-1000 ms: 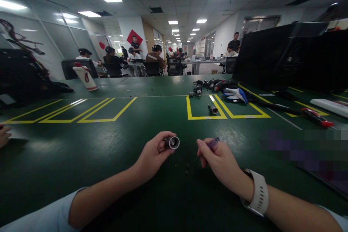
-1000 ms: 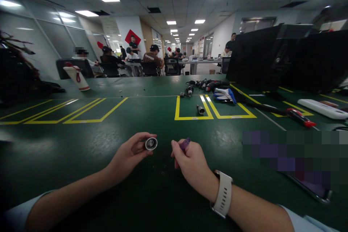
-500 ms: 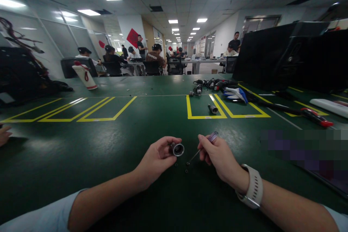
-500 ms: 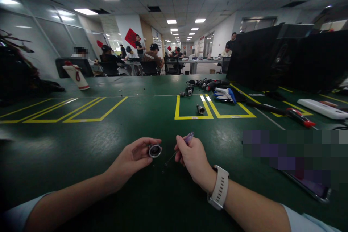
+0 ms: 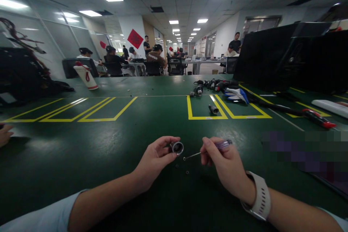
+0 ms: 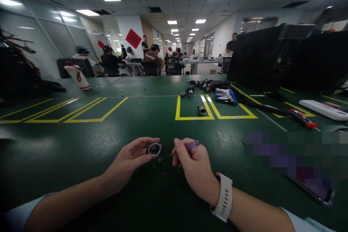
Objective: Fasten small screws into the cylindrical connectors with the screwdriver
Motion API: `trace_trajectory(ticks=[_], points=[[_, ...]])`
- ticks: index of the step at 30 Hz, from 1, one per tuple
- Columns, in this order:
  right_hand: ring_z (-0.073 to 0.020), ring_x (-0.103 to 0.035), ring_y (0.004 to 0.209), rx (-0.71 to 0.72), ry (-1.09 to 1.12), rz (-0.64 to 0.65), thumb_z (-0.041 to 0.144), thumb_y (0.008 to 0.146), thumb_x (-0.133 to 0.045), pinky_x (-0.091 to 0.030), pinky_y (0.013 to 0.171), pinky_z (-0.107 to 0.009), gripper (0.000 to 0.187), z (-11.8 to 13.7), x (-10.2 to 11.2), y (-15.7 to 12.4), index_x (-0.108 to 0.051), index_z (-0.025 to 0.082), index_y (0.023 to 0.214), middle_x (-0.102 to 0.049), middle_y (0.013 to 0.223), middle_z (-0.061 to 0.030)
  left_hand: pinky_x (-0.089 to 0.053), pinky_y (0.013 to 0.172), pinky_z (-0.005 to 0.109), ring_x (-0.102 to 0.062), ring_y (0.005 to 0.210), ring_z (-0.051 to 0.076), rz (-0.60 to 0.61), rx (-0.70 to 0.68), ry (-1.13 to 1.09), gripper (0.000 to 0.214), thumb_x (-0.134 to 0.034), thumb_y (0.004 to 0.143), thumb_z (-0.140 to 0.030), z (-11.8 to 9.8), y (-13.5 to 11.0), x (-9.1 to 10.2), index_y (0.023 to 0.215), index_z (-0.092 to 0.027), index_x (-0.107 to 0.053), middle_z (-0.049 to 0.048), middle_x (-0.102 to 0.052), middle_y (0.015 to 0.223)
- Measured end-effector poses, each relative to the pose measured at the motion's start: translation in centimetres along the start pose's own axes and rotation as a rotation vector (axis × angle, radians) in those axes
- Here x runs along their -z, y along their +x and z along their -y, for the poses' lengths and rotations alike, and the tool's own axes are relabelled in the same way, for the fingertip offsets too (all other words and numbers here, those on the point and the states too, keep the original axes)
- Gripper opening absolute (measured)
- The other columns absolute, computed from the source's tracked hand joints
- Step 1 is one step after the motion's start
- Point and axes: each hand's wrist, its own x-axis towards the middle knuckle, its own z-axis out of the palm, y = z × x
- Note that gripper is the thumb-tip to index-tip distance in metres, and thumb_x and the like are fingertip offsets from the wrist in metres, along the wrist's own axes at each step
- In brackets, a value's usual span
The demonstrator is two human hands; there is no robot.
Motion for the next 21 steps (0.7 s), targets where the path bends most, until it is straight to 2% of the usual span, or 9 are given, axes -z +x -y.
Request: trace_trajectory(ticks=[4, 12, 21], points=[[-0.0112, -0.055, 0.06, 0.207, -0.108, 0.023, 0.03, 0.087, -0.046, -0.044, 0.056, -0.024, 0.024, 0.7, 0.0, -0.4, -0.059, 0.017, 0.071, -0.059, 0.065, -0.001, -0.045, 0.09, 0.032, -0.057, 0.104, 0.019, -0.005, -0.004, -0.028, 0.03, -0.061, 0.071, -0.008, 0.3, -0.1, 0.0, 0.099, -0.019, -0.056, 0.0048, -0.056, 0.12], [-0.012, -0.053, 0.065, 0.421, -0.32, 0.207, 0.017, 0.085, -0.047, -0.042, 0.064, -0.026, 0.014, 1.0, -0.8, -0.9, -0.058, 0.016, 0.078, -0.059, 0.07, -0.0025, -0.045, 0.089, 0.036, -0.059, 0.1, 0.021, -0.045, 0.003, -0.064, 0.022, -0.059, 0.07, -0.007, -0.1, -0.3, -0.4, 0.089, -0.017, -0.057, 0.006, -0.057, 0.115], [-0.0133, -0.052, 0.071, 0.498, -0.404, 0.292, 0.014, 0.085, -0.046, -0.042, 0.068, -0.027, 0.01, 0.8, -0.8, -1.1, -0.056, 0.015, 0.083, -0.06, 0.076, -0.0041, -0.05, 0.076, 0.033, -0.064, 0.09, 0.021, -0.148, 0.031, -0.099, 0.016, -0.058, 0.067, -0.007, -0.1, 0.3, -1.4, 0.077, -0.016, -0.051, 0.0049, -0.06, 0.101]])
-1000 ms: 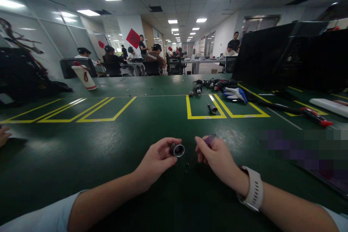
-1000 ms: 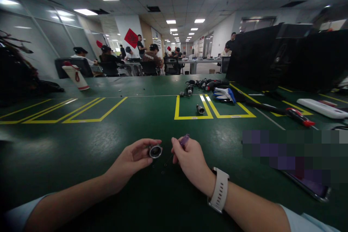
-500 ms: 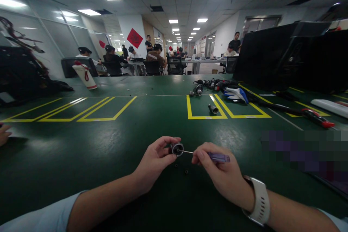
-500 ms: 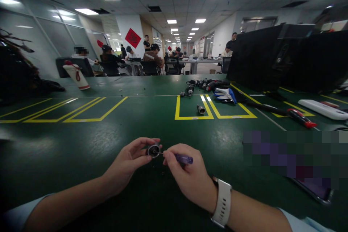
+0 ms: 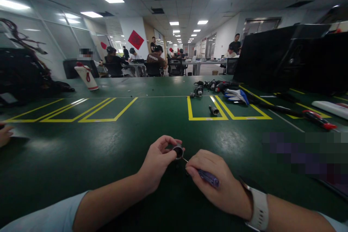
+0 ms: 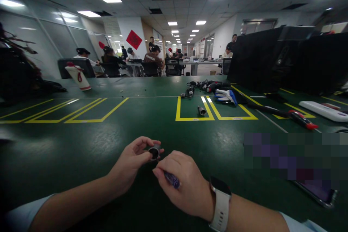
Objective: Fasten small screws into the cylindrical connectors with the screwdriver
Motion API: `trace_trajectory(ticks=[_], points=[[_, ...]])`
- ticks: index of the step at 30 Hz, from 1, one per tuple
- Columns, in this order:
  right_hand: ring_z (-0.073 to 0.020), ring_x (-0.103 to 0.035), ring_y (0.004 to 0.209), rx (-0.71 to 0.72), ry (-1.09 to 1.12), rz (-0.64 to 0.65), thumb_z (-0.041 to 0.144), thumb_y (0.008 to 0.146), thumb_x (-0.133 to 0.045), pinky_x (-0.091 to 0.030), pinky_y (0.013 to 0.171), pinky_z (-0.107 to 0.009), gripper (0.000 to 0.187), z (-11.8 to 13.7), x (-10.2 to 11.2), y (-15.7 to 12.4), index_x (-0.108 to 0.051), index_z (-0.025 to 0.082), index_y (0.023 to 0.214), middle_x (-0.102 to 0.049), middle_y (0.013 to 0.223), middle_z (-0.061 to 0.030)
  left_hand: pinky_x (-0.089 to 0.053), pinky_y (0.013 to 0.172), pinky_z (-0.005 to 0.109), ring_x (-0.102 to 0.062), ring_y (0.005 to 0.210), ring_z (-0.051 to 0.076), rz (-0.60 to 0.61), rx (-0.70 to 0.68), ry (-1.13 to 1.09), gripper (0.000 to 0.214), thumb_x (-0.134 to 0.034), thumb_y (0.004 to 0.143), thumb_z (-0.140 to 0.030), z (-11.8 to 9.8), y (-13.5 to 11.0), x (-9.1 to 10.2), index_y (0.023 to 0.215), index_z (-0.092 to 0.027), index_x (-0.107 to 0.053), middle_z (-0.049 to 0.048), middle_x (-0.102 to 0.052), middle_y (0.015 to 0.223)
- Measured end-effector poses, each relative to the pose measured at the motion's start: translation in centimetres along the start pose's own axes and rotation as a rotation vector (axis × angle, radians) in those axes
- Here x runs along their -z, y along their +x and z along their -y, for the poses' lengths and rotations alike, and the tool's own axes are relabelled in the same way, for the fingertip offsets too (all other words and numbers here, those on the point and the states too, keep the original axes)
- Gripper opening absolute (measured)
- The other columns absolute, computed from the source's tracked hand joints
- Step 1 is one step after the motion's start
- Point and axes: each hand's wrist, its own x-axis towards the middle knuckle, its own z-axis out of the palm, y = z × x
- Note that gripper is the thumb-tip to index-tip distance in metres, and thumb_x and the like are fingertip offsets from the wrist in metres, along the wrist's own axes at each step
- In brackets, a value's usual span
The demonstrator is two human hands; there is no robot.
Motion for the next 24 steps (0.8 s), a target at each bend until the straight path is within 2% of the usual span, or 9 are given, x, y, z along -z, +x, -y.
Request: trace_trajectory(ticks=[12, 15, 19, 22, 24], points=[[-0.0128, -0.053, 0.068, -0.036, -0.016, -0.03, 0.017, 0.085, -0.046, -0.042, 0.066, -0.027, 0.012, 0.6, 0.1, 0.2, -0.057, 0.016, 0.08, -0.06, 0.072, -0.0029, -0.051, 0.073, 0.033, -0.065, 0.084, 0.02, -0.023, -0.016, 0.025, 0.012, -0.06, 0.069, -0.013, -0.3, 0.0, -0.1, 0.077, -0.016, -0.051, 0.0048, -0.061, 0.098], [-0.0121, -0.052, 0.061, -0.061, 0.012, -0.095, 0.018, 0.085, -0.045, -0.041, 0.06, -0.026, 0.018, 0.9, 0.6, 0.3, -0.057, 0.016, 0.072, -0.058, 0.065, -0.002, -0.051, 0.074, 0.034, -0.064, 0.085, 0.02, 0.001, -0.031, 0.024, 0.011, -0.059, 0.07, -0.016, -0.1, 0.1, 0.1, 0.079, -0.017, -0.052, 0.0047, -0.061, 0.099], [-0.0103, -0.047, 0.048, -0.237, 0.113, -0.197, 0.028, 0.087, -0.042, -0.037, 0.048, -0.024, 0.031, 0.5, 1.2, 0.4, -0.053, 0.017, 0.061, -0.05, 0.051, 0.0014, -0.051, 0.077, 0.035, -0.063, 0.088, 0.02, -0.006, -0.018, 0.029, 0.013, -0.061, 0.07, -0.017, 0.1, 0.3, 0.4, 0.079, -0.017, -0.053, 0.0054, -0.061, 0.101], [-0.0097, -0.046, 0.045, -0.424, 0.192, -0.126, 0.035, 0.087, -0.042, -0.037, 0.046, -0.023, 0.033, -0.3, 1.1, 0.5, -0.053, 0.018, 0.061, -0.047, 0.047, 0.0035, -0.05, 0.081, 0.036, -0.062, 0.092, 0.02, 0.003, -0.015, 0.018, 0.014, -0.062, 0.069, -0.017, 0.1, 0.3, 0.4, 0.08, -0.016, -0.053, 0.0062, -0.059, 0.103], [-0.0097, -0.046, 0.045, -0.492, 0.217, -0.078, 0.037, 0.086, -0.042, -0.037, 0.046, -0.022, 0.033, -0.7, 0.8, 0.6, -0.053, 0.017, 0.062, -0.046, 0.047, 0.0039, -0.049, 0.084, 0.037, -0.061, 0.093, 0.021, 0.009, -0.014, 0.022, 0.014, -0.062, 0.07, -0.017, 0.0, 0.3, 0.4, 0.081, -0.016, -0.053, 0.0067, -0.059, 0.104]])
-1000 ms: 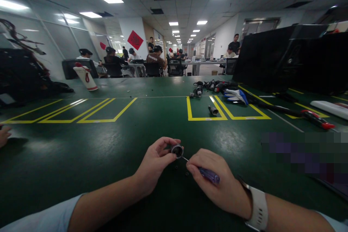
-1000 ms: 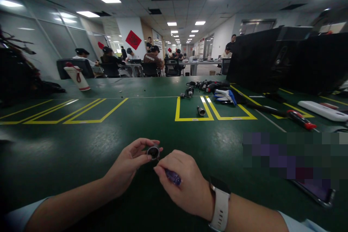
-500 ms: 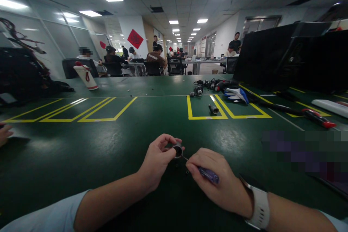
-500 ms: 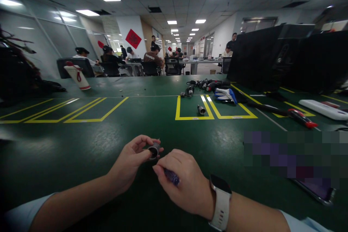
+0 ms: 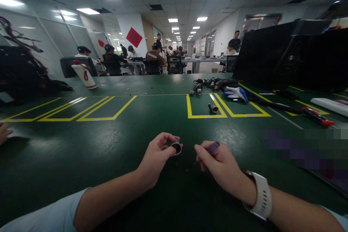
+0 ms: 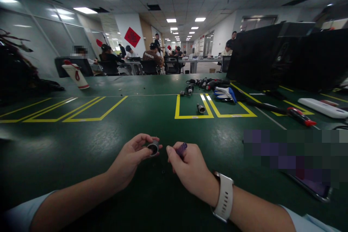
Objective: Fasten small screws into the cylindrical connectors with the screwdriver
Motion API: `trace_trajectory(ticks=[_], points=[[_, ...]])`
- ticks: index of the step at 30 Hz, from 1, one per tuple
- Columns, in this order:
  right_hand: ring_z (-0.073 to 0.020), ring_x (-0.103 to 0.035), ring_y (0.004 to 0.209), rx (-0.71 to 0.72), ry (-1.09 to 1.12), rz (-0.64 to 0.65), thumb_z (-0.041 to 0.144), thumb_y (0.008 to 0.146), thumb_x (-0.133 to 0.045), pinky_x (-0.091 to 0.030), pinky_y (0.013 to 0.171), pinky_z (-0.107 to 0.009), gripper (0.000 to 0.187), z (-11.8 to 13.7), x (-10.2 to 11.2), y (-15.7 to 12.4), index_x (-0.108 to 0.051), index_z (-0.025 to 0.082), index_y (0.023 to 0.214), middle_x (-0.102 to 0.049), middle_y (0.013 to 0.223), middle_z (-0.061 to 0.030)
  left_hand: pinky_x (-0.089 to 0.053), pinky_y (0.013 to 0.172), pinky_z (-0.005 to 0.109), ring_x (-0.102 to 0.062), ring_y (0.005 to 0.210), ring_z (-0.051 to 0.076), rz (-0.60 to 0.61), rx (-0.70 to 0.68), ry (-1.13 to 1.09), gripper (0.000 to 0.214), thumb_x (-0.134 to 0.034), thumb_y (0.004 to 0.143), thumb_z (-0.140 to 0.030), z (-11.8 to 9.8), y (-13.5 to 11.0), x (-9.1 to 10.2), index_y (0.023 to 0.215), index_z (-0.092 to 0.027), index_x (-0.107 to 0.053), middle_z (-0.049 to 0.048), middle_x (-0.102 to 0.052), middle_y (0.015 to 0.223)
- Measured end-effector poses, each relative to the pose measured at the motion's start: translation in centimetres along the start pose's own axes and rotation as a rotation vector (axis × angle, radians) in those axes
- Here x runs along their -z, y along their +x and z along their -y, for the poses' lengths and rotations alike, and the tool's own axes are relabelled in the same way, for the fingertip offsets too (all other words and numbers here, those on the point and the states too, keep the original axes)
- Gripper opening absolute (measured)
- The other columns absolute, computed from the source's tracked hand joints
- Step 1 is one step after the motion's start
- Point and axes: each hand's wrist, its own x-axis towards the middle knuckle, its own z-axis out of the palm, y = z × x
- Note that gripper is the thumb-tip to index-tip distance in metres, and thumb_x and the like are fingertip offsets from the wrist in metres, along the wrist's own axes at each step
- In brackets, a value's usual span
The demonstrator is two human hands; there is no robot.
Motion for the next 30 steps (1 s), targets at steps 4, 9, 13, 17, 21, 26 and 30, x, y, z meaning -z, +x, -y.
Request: trace_trajectory(ticks=[4, 9, 13, 17, 21, 26, 30], points=[[-0.0094, -0.046, 0.045, -0.037, 0.017, 0.027, 0.038, 0.086, -0.042, -0.037, 0.046, -0.022, 0.033, -0.2, -0.4, 0.2, -0.052, 0.017, 0.063, -0.045, 0.047, 0.0044, -0.048, 0.086, 0.038, -0.061, 0.093, 0.02, 0.022, 0.017, 0.01, 0.014, -0.061, 0.07, -0.016, -0.1, -0.1, 0.0, 0.082, -0.016, -0.054, 0.0068, -0.059, 0.106], [-0.0091, -0.046, 0.045, -0.027, 0.009, 0.054, 0.036, 0.086, -0.042, -0.036, 0.045, -0.021, 0.032, 0.0, -0.4, 0.1, -0.052, 0.017, 0.062, -0.047, 0.048, 0.0041, -0.048, 0.086, 0.037, -0.061, 0.093, 0.02, 0.028, 0.032, -0.003, 0.013, -0.06, 0.07, -0.014, -0.2, -0.2, 0.0, 0.081, -0.016, -0.055, 0.0067, -0.059, 0.106], [-0.0079, -0.044, 0.043, -0.063, 0.021, 0.068, 0.036, 0.085, -0.044, -0.034, 0.044, -0.02, 0.032, 0.0, -0.3, 0.3, -0.052, 0.016, 0.061, -0.047, 0.046, 0.0043, -0.046, 0.087, 0.036, -0.06, 0.094, 0.02, 0.011, 0.025, 0.003, 0.018, -0.061, 0.067, -0.012, -0.4, -0.2, -0.2, 0.084, -0.016, -0.057, 0.0065, -0.061, 0.105], [-0.0076, -0.045, 0.042, -0.224, 0.252, 0.066, 0.04, 0.083, -0.046, -0.035, 0.044, -0.019, 0.033, -0.6, -0.5, 0.7, -0.054, 0.015, 0.064, -0.049, 0.044, 0.0041, -0.045, 0.089, 0.036, -0.06, 0.094, 0.021, 0.014, 0.025, 0.005, 0.028, -0.061, 0.068, -0.013, -0.5, -0.2, -0.2, 0.096, -0.016, -0.06, 0.0063, -0.065, 0.098], [-0.0084, -0.048, 0.047, -0.249, 0.557, -0.039, 0.042, 0.084, -0.047, -0.037, 0.045, -0.02, 0.031, -1.1, -0.4, 0.8, -0.054, 0.015, 0.069, -0.052, 0.051, 0.0026, -0.045, 0.089, 0.037, -0.06, 0.097, 0.021, 0.015, 0.043, -0.002, 0.034, -0.063, 0.068, -0.016, -0.4, -0.1, 0.0, 0.102, -0.015, -0.06, 0.0077, -0.065, 0.101], [-0.0124, -0.054, 0.062, 0.188, 0.161, -0.099, 0.031, 0.085, -0.047, -0.043, 0.059, -0.026, 0.022, -0.2, 0.2, 0.0, -0.059, 0.017, 0.072, -0.058, 0.066, -0.0013, -0.045, 0.088, 0.036, -0.06, 0.095, 0.021, 0.025, 0.026, 0.028, 0.032, -0.063, 0.069, -0.017, -0.3, -0.2, 0.0, 0.101, -0.017, -0.062, 0.0067, -0.066, 0.1], [-0.0128, -0.053, 0.065, 0.4, -0.116, -0.066, 0.02, 0.086, -0.046, -0.042, 0.062, -0.027, 0.016, 0.4, 0.0, -0.6, -0.059, 0.018, 0.078, -0.059, 0.069, -0.0017, -0.046, 0.086, 0.035, -0.061, 0.094, 0.021, 0.022, 0.02, 0.046, 0.031, -0.063, 0.069, -0.018, -0.4, -0.4, -0.1, 0.1, -0.017, -0.063, 0.007, -0.066, 0.099]])
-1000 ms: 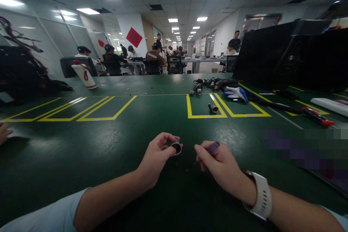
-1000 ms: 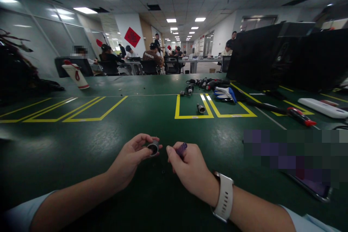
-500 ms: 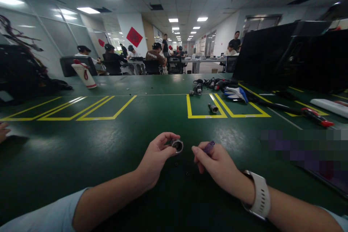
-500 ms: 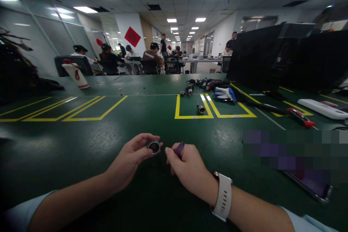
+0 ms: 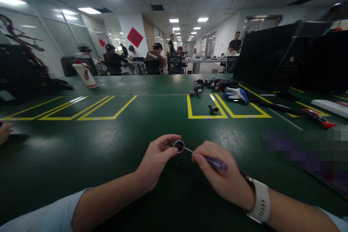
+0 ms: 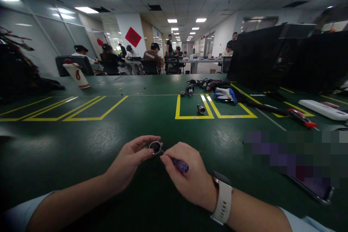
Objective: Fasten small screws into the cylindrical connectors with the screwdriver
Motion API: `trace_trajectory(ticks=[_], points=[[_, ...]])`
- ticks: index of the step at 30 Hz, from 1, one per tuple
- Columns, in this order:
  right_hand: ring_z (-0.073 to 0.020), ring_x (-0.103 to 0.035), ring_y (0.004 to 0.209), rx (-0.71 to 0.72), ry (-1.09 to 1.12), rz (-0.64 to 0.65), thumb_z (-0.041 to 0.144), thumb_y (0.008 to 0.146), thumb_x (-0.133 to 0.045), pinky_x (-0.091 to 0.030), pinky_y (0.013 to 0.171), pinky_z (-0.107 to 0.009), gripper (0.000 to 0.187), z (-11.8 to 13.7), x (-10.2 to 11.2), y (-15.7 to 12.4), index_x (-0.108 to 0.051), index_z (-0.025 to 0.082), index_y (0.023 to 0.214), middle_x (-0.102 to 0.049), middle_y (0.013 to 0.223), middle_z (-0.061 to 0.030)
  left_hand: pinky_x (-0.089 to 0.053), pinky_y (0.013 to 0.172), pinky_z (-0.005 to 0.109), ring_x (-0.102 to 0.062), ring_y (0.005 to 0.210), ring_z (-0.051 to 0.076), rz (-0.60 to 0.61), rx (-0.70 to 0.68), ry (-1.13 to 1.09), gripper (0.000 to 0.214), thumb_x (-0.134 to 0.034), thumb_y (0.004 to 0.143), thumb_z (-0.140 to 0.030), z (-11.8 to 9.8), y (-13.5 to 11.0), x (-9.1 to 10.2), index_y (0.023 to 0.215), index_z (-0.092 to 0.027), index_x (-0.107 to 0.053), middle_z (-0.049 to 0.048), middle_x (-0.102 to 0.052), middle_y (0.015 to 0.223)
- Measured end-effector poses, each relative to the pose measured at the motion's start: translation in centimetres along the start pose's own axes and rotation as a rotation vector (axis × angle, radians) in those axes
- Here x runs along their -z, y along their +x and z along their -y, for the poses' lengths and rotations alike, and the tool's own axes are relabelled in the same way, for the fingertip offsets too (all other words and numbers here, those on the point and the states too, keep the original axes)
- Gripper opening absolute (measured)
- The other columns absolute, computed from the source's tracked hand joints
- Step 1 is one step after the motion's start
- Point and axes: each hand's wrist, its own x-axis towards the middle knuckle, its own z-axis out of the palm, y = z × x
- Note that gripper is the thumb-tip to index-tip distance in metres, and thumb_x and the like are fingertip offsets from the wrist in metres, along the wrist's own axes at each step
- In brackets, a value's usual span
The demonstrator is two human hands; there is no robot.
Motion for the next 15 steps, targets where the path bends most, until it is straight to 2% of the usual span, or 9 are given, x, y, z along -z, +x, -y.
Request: trace_trajectory(ticks=[6, 15], points=[[-0.0142, -0.053, 0.069, 0.112, -0.09, 0.053, 0.017, 0.086, -0.046, -0.043, 0.064, -0.029, 0.012, -0.28, -0.41, -0.25, -0.057, 0.018, 0.084, -0.06, 0.074, -0.0038, -0.047, 0.082, 0.034, -0.063, 0.088, 0.021, -0.008, -0.011, 0.02, 0.03, -0.064, 0.066, -0.017, -0.18, -0.17, -0.22, 0.096, -0.016, -0.063, 0.0064, -0.069, 0.092], [-0.0148, -0.053, 0.07, 0.175, -0.153, 0.138, 0.016, 0.085, -0.047, -0.043, 0.064, -0.029, 0.009, 0.34, -0.37, -0.6, -0.056, 0.017, 0.086, -0.061, 0.077, -0.0052, -0.051, 0.076, 0.033, -0.066, 0.081, 0.02, -0.027, -0.058, 0.053, 0.021, -0.063, 0.069, -0.019, 0.04, -0.07, -0.18, 0.089, -0.015, -0.063, 0.0048, -0.069, 0.086]])
